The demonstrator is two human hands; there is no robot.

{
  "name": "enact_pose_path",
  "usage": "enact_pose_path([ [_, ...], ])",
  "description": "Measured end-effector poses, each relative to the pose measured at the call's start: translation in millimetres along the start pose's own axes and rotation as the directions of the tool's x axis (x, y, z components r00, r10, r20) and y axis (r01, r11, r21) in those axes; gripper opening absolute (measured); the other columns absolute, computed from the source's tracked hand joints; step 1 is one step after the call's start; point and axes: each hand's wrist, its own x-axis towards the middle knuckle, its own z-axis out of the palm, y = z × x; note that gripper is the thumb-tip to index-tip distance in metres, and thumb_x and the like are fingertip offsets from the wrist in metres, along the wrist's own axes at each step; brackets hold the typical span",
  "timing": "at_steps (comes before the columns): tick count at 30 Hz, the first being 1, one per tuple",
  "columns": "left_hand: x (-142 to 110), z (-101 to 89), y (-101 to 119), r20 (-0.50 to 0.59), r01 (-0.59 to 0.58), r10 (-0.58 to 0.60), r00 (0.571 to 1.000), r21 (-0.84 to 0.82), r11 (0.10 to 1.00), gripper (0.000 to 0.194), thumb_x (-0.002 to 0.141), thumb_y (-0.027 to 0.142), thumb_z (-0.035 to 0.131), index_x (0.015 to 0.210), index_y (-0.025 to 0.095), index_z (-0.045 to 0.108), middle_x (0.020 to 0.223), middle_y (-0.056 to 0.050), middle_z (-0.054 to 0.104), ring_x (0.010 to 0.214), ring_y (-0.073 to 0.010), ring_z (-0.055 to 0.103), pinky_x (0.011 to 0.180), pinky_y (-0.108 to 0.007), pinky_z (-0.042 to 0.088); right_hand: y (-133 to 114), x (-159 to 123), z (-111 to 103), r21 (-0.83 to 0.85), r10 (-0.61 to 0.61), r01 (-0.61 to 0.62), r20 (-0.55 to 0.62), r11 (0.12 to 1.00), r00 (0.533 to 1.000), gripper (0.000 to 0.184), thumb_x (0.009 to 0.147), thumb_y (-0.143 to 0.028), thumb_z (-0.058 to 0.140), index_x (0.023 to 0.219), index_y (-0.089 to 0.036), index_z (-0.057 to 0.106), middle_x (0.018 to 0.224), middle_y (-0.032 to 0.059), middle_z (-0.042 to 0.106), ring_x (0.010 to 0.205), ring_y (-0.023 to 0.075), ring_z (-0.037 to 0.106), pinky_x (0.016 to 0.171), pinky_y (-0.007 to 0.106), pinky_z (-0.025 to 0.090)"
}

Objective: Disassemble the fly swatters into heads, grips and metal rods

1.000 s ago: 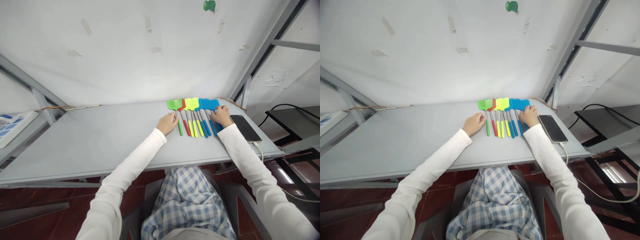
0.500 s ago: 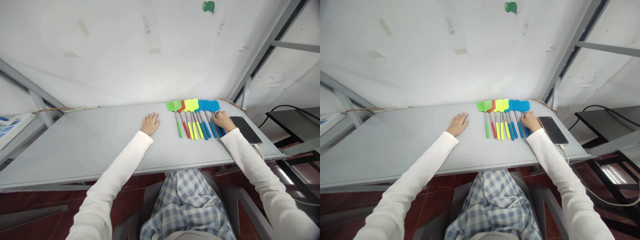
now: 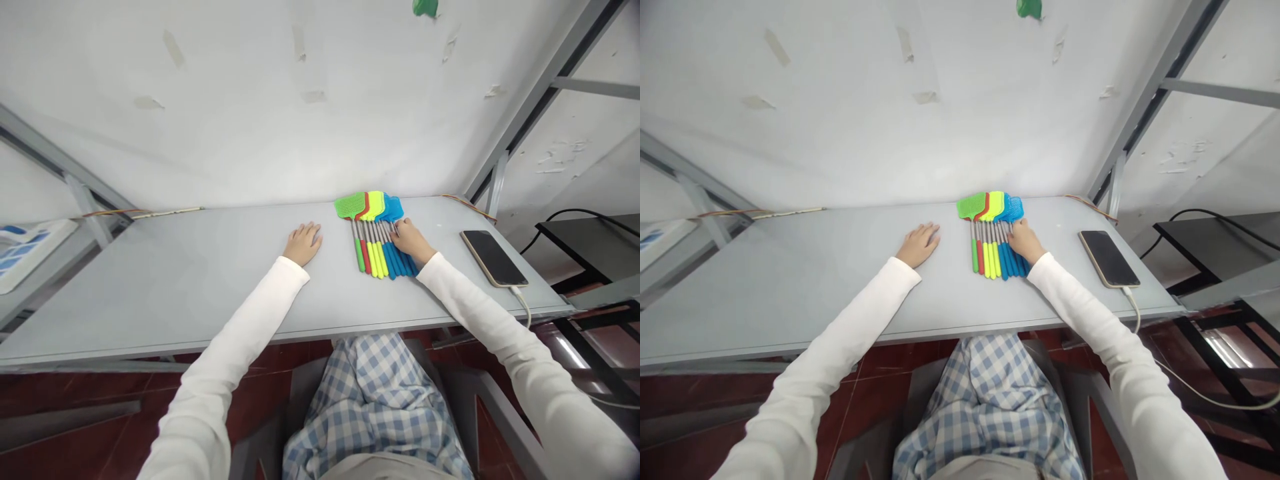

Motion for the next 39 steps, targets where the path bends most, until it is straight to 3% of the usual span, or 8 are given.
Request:
enact_pose_path([
  [6,-6.0,-11.2,-10.2,-0.048,-0.059,0.054,0.997,-0.105,0.993,0.044,0.093,0.030,0.035,0.133,0.019,0.051,0.141,-0.008,0.054,0.130,-0.0209,0.048,0.111,-0.038,0.034,-51.2,10.8,9.2,0.191,-0.193,0.189,0.006,0.963,0.981,0.027,0.093,-0.028,0.039,0.079,-0.017,0.059,0.073,0.0124,0.060,0.089,0.0273,0.058,0.079,0.036,0.045],
  [11,-20.3,-31.5,-5.5,-0.176,-0.028,-0.005,0.984,-0.183,0.983,0.048,0.096,0.035,0.028,0.137,0.018,0.046,0.142,-0.011,0.050,0.132,-0.0218,0.045,0.109,-0.041,0.037,-77.1,6.7,8.2,0.605,-0.172,0.025,0.186,0.796,0.967,0.030,0.090,-0.028,0.044,0.115,-0.015,0.055,0.069,0.0038,0.063,0.055,0.0174,0.057,0.060,0.031,0.046],
  [13,-26.6,-39.2,8.9,-0.147,-0.056,0.033,0.989,-0.157,0.986,0.050,0.096,0.041,0.029,0.139,0.022,0.044,0.148,-0.011,0.043,0.138,-0.0250,0.038,0.111,-0.048,0.032,-76.6,5.9,10.8,0.672,-0.148,0.003,0.159,0.741,0.976,0.035,0.090,-0.027,0.042,0.121,-0.016,0.051,0.078,0.0042,0.065,0.053,0.0150,0.056,0.059,0.030,0.047],
  [18,-28.1,-38.3,59.9,0.127,-0.186,0.192,0.973,-0.058,0.981,0.058,0.090,0.061,0.036,0.143,0.040,0.041,0.161,-0.003,0.021,0.146,-0.0419,0.014,0.108,-0.073,0.012,-47.4,12.4,14.7,0.413,-0.179,0.279,-0.265,0.867,0.948,0.029,0.091,-0.023,0.035,0.106,-0.015,0.058,0.107,0.0136,0.060,0.076,0.0182,0.057,0.079,0.034,0.046],
  [23,-20.2,-16.0,81.2,0.203,-0.207,0.206,0.957,-0.018,0.978,0.063,0.084,0.066,0.043,0.143,0.043,0.040,0.162,-0.001,0.018,0.145,-0.0468,0.007,0.103,-0.080,0.001,-5.8,20.9,15.9,0.230,-0.226,0.310,-0.328,0.923,0.917,0.028,0.088,-0.019,0.035,0.100,-0.014,0.060,0.102,0.0161,0.056,0.088,0.0242,0.055,0.086,0.038,0.044],
  [31,-36.2,-11.3,43.6,0.089,-0.022,0.021,0.996,0.009,1.000,0.065,0.080,0.065,0.050,0.141,0.044,0.044,0.159,0.001,0.025,0.144,-0.0500,0.002,0.101,-0.082,0.003,12.2,25.0,26.6,0.183,-0.197,0.254,-0.281,0.950,0.939,0.027,0.086,-0.019,0.040,0.096,-0.015,0.064,0.103,0.0165,0.054,0.096,0.0273,0.052,0.091,0.044,0.041],
  [35,-46.6,-26.1,6.5,0.130,0.121,-0.120,0.984,0.005,0.993,0.066,0.080,0.066,0.047,0.142,0.046,0.040,0.161,0.002,0.022,0.144,-0.0509,0.003,0.095,-0.083,0.018,11.2,22.6,26.9,0.149,-0.209,0.254,-0.262,0.956,0.942,0.028,0.087,-0.020,0.040,0.099,-0.014,0.064,0.107,0.0171,0.054,0.102,0.0297,0.050,0.093,0.045,0.040],
  [39,-60.4,-42.5,-39.7,0.177,0.168,-0.174,0.969,0.047,0.985,0.065,0.083,0.069,0.037,0.145,0.050,0.032,0.162,0.005,0.015,0.145,-0.0485,-0.001,0.094,-0.085,0.015,12.2,21.6,26.6,0.129,-0.227,0.263,-0.240,0.956,0.944,0.028,0.087,-0.021,0.040,0.101,-0.015,0.063,0.107,0.0174,0.054,0.101,0.0302,0.048,0.092,0.045,0.039],
])
